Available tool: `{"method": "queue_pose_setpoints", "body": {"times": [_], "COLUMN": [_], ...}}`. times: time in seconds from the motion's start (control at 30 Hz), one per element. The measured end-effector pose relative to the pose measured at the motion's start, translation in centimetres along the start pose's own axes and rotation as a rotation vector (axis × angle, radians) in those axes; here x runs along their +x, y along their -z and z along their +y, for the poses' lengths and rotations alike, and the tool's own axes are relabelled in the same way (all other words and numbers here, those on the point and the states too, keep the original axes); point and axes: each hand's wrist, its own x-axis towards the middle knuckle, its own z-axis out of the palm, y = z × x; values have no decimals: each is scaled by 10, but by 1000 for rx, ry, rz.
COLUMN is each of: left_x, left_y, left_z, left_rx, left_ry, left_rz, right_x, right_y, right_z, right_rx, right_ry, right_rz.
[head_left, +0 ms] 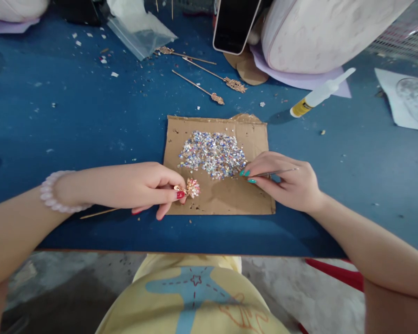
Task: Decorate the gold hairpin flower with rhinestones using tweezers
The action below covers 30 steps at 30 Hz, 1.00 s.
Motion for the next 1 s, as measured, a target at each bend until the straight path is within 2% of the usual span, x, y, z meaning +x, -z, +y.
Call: {"method": "queue_pose_setpoints", "body": {"times": [0.53, 0.77, 1.0], "left_x": [-1, -1, -1], "left_y": [0, 2, 1], "left_z": [-1, -1, -1], "left_rx": [11, 25, 16], "left_ry": [1, -3, 4], "left_rz": [1, -7, 1], "right_x": [0, 1, 1], "right_y": [-2, -2, -4], "right_z": [-1, -4, -8], "right_rx": [70, 34, -15], "right_ry": [-57, -18, 103], "right_rz": [24, 32, -1]}}
